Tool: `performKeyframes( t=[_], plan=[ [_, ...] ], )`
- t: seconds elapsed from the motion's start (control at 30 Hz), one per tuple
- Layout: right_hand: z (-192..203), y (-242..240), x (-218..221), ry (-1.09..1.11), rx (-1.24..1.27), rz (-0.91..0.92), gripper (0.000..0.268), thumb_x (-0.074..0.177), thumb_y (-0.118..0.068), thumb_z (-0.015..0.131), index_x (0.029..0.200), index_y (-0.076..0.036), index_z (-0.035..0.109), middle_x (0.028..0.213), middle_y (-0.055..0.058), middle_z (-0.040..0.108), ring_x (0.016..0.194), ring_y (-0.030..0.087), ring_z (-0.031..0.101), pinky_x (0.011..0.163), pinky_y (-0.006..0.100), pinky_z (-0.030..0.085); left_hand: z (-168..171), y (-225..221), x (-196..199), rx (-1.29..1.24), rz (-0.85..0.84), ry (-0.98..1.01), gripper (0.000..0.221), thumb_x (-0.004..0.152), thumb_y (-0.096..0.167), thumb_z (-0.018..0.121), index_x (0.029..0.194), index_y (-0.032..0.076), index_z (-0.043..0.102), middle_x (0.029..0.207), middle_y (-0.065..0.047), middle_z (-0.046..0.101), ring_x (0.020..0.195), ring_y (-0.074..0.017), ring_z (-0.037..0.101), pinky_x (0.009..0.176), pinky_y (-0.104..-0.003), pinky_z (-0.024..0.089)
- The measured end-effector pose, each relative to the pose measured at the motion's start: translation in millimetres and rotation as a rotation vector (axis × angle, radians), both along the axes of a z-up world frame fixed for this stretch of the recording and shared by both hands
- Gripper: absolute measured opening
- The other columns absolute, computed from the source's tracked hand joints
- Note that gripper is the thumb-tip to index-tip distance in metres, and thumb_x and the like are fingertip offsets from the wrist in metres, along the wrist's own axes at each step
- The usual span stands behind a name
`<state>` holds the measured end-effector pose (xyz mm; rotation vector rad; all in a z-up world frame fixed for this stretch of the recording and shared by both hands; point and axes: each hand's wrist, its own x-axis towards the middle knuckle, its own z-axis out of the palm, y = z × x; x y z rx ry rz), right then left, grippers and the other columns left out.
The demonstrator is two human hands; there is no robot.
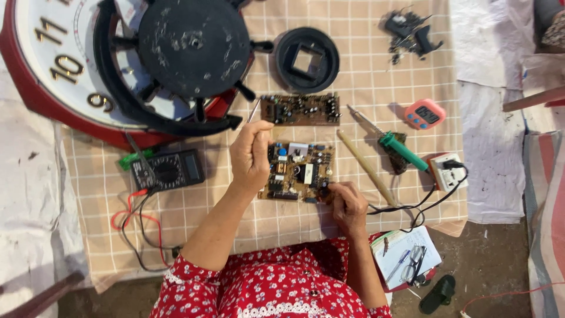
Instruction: Repairing a circuit board using a soldering iron and testing components with a multimeter.
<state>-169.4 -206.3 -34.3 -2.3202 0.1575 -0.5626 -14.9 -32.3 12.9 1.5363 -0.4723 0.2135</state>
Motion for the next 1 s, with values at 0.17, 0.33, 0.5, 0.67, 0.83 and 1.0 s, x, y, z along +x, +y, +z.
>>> performKeyframes(
  t=[0.17,0.33,0.5,0.67,0.83,1.0],
  plan=[
    [-2.8,-3.0,-1.0,-0.015,-0.007,-0.001,0.019,0.080,-0.002,0.049,0.081,-0.014,0.064,0.067,0.005,0.057,0.056,0.026,0.058,0.055,0.030,0.049,-1.2,-2.8,10.9,-0.124,-0.152,0.066,0.017,0.084,0.008,0.043,0.082,-0.001,0.057,0.046,-0.003,0.042,0.046,-0.0129,0.042,0.051,-0.026,0.042],
    [-2.9,-3.9,-1.2,-0.034,0.037,-0.030,0.020,0.077,-0.001,0.050,0.080,-0.014,0.065,0.067,0.006,0.059,0.057,0.027,0.059,0.055,0.033,0.049,7.4,-4.0,17.9,-0.198,-0.193,0.070,0.012,0.083,0.008,0.044,0.085,-0.001,0.052,0.057,-0.007,0.049,0.053,-0.0120,0.048,0.053,-0.024,0.042],
    [-10.9,-6.5,-3.1,-0.022,0.061,-0.040,0.019,0.076,-0.003,0.051,0.080,-0.015,0.065,0.066,0.004,0.059,0.057,0.025,0.059,0.055,0.032,0.049,-13.6,-6.3,12.1,-0.269,-0.110,0.039,0.017,0.083,0.011,0.059,0.077,0.000,0.047,0.070,-0.010,0.049,0.072,-0.0220,0.059,0.066,-0.030,0.048],
    [-10.5,-5.5,-2.7,-0.028,0.040,-0.047,0.019,0.077,-0.002,0.051,0.079,-0.015,0.065,0.065,0.004,0.058,0.057,0.025,0.059,0.055,0.032,0.049,-1.5,-5.6,5.3,-0.165,-0.096,0.019,0.022,0.084,0.016,0.056,0.079,-0.005,0.057,0.074,-0.014,0.058,0.078,-0.0278,0.062,0.074,-0.036,0.048],
    [-7.3,-4.3,-2.2,-0.029,0.053,-0.040,0.018,0.078,-0.004,0.050,0.079,-0.015,0.064,0.065,0.004,0.058,0.057,0.025,0.059,0.055,0.031,0.049,-11.6,-4.5,7.0,-0.167,-0.145,0.051,0.028,0.091,0.021,0.044,0.083,-0.004,0.055,0.068,-0.010,0.056,0.073,-0.0224,0.061,0.074,-0.035,0.047],
    [-6.3,-4.5,-2.2,-0.034,0.047,-0.034,0.018,0.079,-0.006,0.049,0.080,-0.015,0.064,0.065,0.003,0.057,0.057,0.024,0.059,0.055,0.030,0.049,-16.1,-5.7,6.9,-0.109,-0.070,0.013,0.025,0.091,0.021,0.044,0.092,-0.003,0.051,0.063,-0.008,0.050,0.062,-0.0176,0.054,0.065,-0.033,0.046]
  ],
)
